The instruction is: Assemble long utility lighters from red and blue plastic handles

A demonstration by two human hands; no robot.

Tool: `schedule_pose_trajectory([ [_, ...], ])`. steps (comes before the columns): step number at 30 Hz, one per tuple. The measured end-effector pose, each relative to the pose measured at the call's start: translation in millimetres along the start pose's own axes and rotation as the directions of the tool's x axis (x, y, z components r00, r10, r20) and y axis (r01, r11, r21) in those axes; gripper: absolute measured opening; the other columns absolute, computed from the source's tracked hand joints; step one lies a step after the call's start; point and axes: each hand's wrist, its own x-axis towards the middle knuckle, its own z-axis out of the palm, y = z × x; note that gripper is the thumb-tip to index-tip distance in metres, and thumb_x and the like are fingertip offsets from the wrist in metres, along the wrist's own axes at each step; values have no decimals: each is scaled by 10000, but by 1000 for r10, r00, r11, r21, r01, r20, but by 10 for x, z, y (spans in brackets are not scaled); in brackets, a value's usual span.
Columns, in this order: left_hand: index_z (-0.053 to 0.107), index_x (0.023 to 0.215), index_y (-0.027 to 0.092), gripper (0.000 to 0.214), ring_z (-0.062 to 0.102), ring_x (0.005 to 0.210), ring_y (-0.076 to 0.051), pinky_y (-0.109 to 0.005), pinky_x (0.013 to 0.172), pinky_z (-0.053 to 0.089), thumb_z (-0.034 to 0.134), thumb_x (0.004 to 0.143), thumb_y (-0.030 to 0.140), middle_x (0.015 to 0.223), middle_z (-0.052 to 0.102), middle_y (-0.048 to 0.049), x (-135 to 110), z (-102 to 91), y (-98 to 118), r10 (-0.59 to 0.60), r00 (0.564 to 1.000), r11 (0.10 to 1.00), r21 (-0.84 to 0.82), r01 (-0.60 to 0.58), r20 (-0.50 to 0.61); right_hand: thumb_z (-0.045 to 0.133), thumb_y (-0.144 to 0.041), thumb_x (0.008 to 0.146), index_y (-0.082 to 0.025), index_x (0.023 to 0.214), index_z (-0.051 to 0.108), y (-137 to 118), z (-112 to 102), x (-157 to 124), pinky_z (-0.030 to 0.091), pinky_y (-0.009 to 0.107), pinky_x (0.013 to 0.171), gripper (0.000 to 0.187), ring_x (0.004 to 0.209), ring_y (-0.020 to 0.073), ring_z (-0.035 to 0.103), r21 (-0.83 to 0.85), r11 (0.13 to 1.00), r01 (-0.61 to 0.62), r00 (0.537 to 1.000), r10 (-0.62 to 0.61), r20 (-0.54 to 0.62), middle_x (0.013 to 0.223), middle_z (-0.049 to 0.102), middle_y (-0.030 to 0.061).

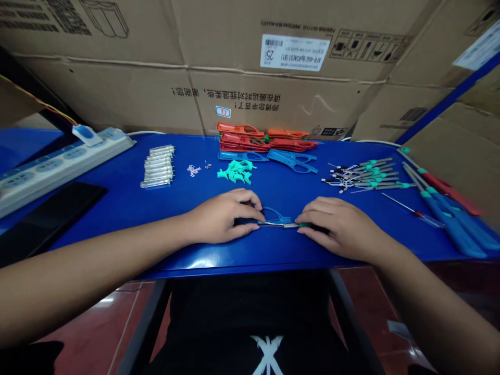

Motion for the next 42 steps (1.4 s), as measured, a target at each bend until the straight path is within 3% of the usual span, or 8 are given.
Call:
schedule_pose_trajectory([
  [6, 739, 1099, 215, 216, 623, 1037, -201, -359, 939, 521, 602, 941, 270, 1129, 634, -94, 2, -2, 2, -4, 1000, 1000, -4, 4, 3, 567, -297, 967, -203, 1025, 705, 71, -49, -99, 513, 368, 803, 177, 875, 210, 648, 66, 997, -36, 999, 36, -1, 953, 722, 89],
  [13, 741, 1095, 209, 217, 621, 1042, -205, -368, 946, 521, 603, 943, 277, 1135, 632, -98, -9, 0, -5, -8, 1000, 1000, -2, 8, 5, 547, -319, 972, -222, 1112, 684, 251, -177, -284, 518, 423, 853, 219, 946, 238, 660, -1, 996, -93, 993, 92, 79, 1041, 722, 90],
  [16, 735, 1093, 206, 210, 619, 1047, -203, -366, 950, 519, 606, 941, 273, 1130, 634, -97, -6, 3, -7, -3, 1000, 1000, 0, 3, 7, 595, -342, 940, -233, 1185, 662, 250, -225, -329, 513, 450, 901, 277, 1031, 271, 656, -23, 989, -145, 989, 145, -18, 1113, 714, 95],
  [19, 708, 1146, 207, 236, 616, 1064, -200, -362, 956, 519, 615, 941, 279, 1134, 637, -93, -5, 0, -13, -6, 1000, 1000, -7, 6, 8, 623, -338, 925, -229, 1177, 662, 113, -168, -226, 515, 422, 891, 277, 1015, 260, 657, 13, 993, -117, 987, 118, -106, 1099, 717, 95],
  [24, 684, 1176, 194, 302, 632, 1060, -196, -344, 950, 524, 682, 908, 333, 1140, 644, -91, -26, -22, -29, -53, 999, 998, -37, 53, -9, 563, -279, 963, -203, 1154, 677, -69, 50, 22, 515, 375, 827, 235, 923, 216, 643, 27, 999, 31, 1000, -31, 3, 1014, 716, 84],
  [31, 750, 997, 203, 154, 658, 990, -171, -300, 910, 524, 691, 904, 310, 1082, 658, -68, -29, -16, -41, -15, 1000, 999, -50, 14, -21, 534, -256, 978, -194, 1108, 688, -17, 111, 49, 511, 355, 811, 211, 921, 205, 616, 68, 998, 10, 1000, -11, 7, 1012, 691, 82],
  [36, 762, 1002, 207, 161, 660, 992, -175, -299, 911, 522, 688, 907, 314, 1077, 666, -72, -33, -11, -50, -1, 1000, 999, -39, 0, -29, 499, -267, 999, -179, 1054, 675, -35, 104, 67, 506, 359, 815, 204, 904, 207, 609, 64, 998, 17, 999, -18, 28, 974, 684, 83],
  [42, 768, 1027, 214, 174, 653, 974, -172, -303, 894, 526, 682, 912, 311, 1072, 669, -73, -37, -13, -58, 9, 1000, 1000, -23, -10, -28, 470, -219, 1002, -172, 1155, 649, -1, 66, 78, 495, 315, 793, 240, 896, 181, 606, 155, 988, -12, 1000, 11, 8, 1002, 651, 85],
])
